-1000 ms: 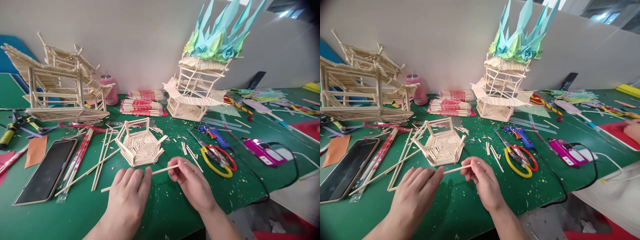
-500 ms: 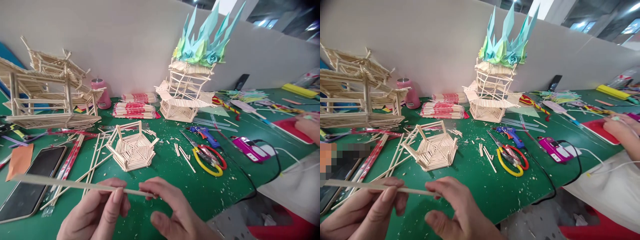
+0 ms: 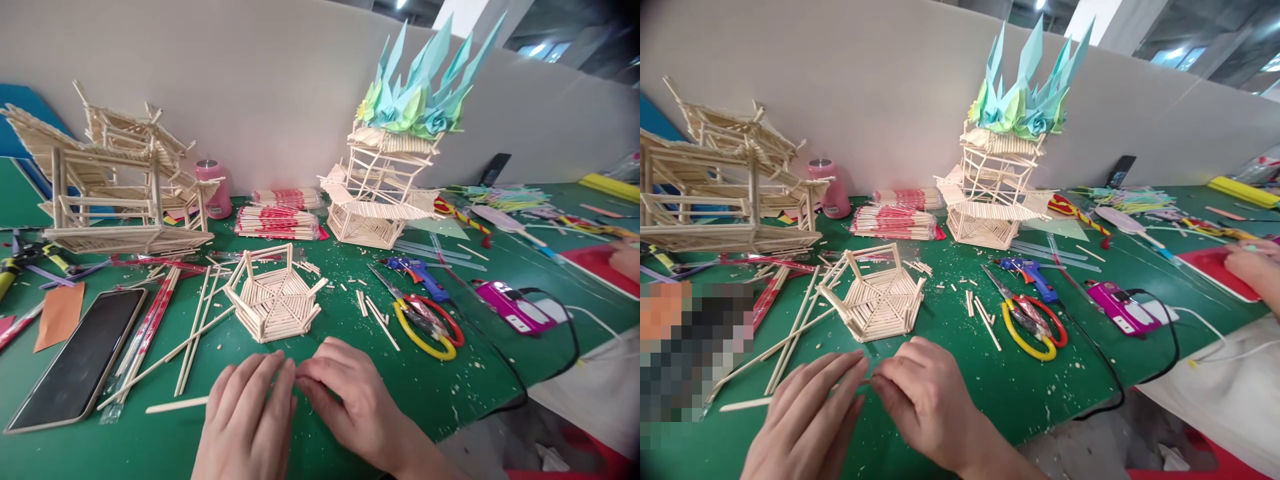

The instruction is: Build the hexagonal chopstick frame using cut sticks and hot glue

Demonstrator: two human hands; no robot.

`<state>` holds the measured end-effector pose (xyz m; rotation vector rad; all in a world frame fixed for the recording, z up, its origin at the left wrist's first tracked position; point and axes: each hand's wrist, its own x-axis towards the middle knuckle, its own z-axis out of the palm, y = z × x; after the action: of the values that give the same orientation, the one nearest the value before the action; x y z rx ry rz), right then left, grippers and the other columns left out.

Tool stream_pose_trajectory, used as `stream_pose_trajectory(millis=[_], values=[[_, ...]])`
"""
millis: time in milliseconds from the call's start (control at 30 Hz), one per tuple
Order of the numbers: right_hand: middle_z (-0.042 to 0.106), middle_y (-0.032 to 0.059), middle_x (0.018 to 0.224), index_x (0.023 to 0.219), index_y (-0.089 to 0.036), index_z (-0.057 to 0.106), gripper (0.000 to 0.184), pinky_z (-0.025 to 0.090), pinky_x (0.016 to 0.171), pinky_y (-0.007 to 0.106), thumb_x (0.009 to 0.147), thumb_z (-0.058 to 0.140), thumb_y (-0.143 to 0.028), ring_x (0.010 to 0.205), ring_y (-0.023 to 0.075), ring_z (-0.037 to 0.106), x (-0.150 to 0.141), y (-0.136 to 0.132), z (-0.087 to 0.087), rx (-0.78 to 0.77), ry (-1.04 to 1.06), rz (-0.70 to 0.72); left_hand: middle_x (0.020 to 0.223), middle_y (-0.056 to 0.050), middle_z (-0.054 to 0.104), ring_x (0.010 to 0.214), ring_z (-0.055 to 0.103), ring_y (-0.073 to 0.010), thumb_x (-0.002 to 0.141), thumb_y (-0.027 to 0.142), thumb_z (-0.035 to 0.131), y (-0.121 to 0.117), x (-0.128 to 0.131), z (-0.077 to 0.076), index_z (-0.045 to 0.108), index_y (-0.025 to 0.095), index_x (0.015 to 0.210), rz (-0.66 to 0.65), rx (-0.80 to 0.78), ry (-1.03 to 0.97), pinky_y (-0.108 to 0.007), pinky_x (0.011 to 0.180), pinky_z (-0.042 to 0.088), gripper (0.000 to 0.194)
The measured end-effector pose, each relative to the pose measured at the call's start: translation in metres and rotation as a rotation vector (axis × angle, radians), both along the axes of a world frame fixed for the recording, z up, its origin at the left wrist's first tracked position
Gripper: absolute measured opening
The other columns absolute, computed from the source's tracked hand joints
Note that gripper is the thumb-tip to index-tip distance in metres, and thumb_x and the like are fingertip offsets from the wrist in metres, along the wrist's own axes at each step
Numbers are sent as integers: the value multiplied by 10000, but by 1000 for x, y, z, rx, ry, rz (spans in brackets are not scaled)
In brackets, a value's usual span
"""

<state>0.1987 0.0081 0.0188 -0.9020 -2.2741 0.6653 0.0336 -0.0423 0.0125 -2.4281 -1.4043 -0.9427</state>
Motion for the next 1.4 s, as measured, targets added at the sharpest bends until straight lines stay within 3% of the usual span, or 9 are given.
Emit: stream_pose_trajectory(millis=[67,133,267,400,633,900,1167,1400], values=[[570,50,634,774,-155,614,185,376,570,299,883,467,-184,606,163,469,-1,0,2,5,5,8,792,-96,678,666,618,-184,885,100,342,11,-2,-6,561,101,1045,-19,72,-39,-318,608,491,272],[571,43,667,817,-164,608,134,396,583,298,873,490,-194,629,163,486,1,1,5,-21,59,-12,636,-41,613,523,547,-149,890,91,299,19,-6,-8,552,104,1049,-36,33,-13,-277,493,436,299],[556,33,783,1001,-196,557,144,443,603,281,876,488,-219,689,154,525,11,13,3,-81,280,-206,582,-5,536,492,493,-143,879,135,419,28,-22,2,573,124,998,23,35,98,-268,486,398,195],[522,7,759,1002,-218,541,153,449,589,278,850,524,-228,645,139,499,18,29,-10,-46,294,-352,587,-16,550,527,497,-164,864,187,499,38,-35,11,581,120,955,82,140,143,-295,526,389,139],[524,22,818,1087,-211,548,271,455,608,272,826,558,-283,689,140,493,10,43,-21,-92,218,-274,659,-45,636,554,539,-154,852,145,521,41,-33,9,550,106,926,67,204,90,-286,564,407,89],[563,32,764,887,-187,617,143,459,596,267,854,519,-285,642,145,536,4,42,-24,-276,163,-224,739,-51,651,605,581,-165,853,146,504,42,-28,-6,544,148,832,53,84,9,-285,578,433,45],[601,57,813,862,-188,637,165,457,576,277,863,515,-298,642,152,540,-6,32,-26,-308,191,-193,741,-42,641,632,591,-158,830,134,541,44,-45,-4,550,158,861,29,116,4,-285,598,453,40],[501,9,723,958,-190,622,148,430,538,258,830,568,-239,611,130,478,-9,29,-28,-214,302,-210,817,-63,624,676,605,-159,810,112,573,50,-50,-7,553,156,931,-4,173,10,-288,609,487,130]])
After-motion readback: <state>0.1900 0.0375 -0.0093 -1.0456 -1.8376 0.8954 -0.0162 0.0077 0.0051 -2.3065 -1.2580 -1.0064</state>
